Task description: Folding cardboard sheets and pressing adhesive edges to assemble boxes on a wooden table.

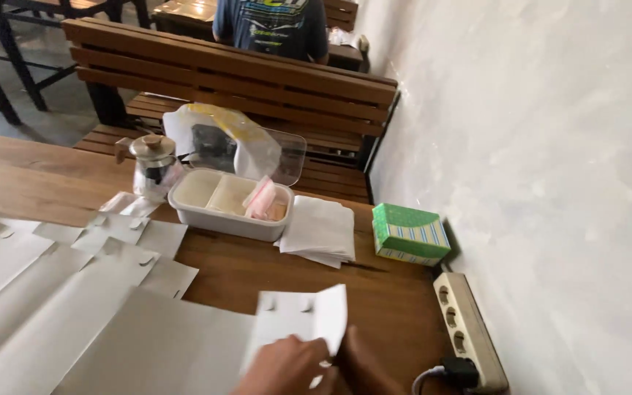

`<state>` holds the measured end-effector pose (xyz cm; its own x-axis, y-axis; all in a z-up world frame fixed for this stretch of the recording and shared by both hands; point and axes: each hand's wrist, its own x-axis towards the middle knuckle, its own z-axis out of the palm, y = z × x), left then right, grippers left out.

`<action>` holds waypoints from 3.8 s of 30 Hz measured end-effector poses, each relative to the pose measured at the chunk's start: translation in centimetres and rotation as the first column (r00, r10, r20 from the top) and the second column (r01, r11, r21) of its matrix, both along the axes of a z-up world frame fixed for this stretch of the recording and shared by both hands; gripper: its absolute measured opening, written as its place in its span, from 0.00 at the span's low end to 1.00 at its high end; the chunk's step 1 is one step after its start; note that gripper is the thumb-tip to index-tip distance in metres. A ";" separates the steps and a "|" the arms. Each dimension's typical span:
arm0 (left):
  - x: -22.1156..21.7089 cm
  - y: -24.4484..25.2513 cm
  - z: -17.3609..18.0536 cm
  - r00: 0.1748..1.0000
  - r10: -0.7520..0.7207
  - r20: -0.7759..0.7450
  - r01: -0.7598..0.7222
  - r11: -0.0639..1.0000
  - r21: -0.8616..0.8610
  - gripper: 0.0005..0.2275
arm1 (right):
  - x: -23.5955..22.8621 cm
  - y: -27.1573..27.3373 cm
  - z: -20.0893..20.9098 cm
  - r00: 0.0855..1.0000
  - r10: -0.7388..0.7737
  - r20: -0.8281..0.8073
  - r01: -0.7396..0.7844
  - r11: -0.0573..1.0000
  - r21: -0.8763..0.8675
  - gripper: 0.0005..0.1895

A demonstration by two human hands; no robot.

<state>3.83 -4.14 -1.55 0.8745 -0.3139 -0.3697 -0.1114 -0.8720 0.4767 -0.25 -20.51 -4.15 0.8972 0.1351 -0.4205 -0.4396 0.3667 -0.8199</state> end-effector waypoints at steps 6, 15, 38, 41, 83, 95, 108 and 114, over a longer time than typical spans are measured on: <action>2.3 -3.3 -0.7 0.986 0.002 0.166 0.053 0.943 -0.327 0.21 | 7.0 -2.5 3.0 0.954 -0.194 -0.230 0.197 0.980 -0.008 0.37; 4.3 3.4 -5.5 0.925 -0.282 0.256 0.327 0.932 -0.155 0.48 | 9.3 -6.8 -3.0 0.957 -0.052 0.284 0.206 0.814 -0.543 0.27; 5.2 4.5 -10.6 0.788 -0.069 0.612 0.143 0.987 -0.074 0.39 | 4.2 -1.8 -6.3 0.549 0.791 0.271 0.381 0.052 -0.923 0.34; 5.1 4.5 -10.4 0.801 -0.083 0.593 0.139 0.989 -0.049 0.40 | 4.5 -2.3 -5.5 0.622 0.753 0.217 0.276 0.049 -0.960 0.35; 6.9 8.6 -9.1 0.904 0.055 0.424 -0.062 0.998 0.003 0.39 | 6.5 -5.0 -6.9 0.825 0.531 0.194 0.245 -0.028 -0.969 0.35; 3.1 0.9 -9.6 0.836 -0.118 0.535 0.149 0.989 -0.013 0.36 | 6.8 -5.1 -7.2 0.823 0.529 0.207 0.266 -0.038 -0.963 0.34; 1.4 2.5 -11.2 0.826 -0.070 0.560 0.111 0.993 -0.040 0.42 | 6.9 -4.9 -6.7 0.835 0.521 0.175 0.227 -0.037 -0.973 0.35; -1.6 8.4 -9.7 0.891 0.133 0.434 -0.146 0.989 -0.004 0.42 | 6.7 -5.0 -7.1 0.838 0.523 0.158 0.207 -0.036 -0.978 0.34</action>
<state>2.25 4.22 -11.24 0.9839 -0.1721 0.0474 -0.1770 -0.9061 0.3842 6.42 -25.50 -11.21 0.9920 0.1062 0.0681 0.1223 -0.9415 -0.3141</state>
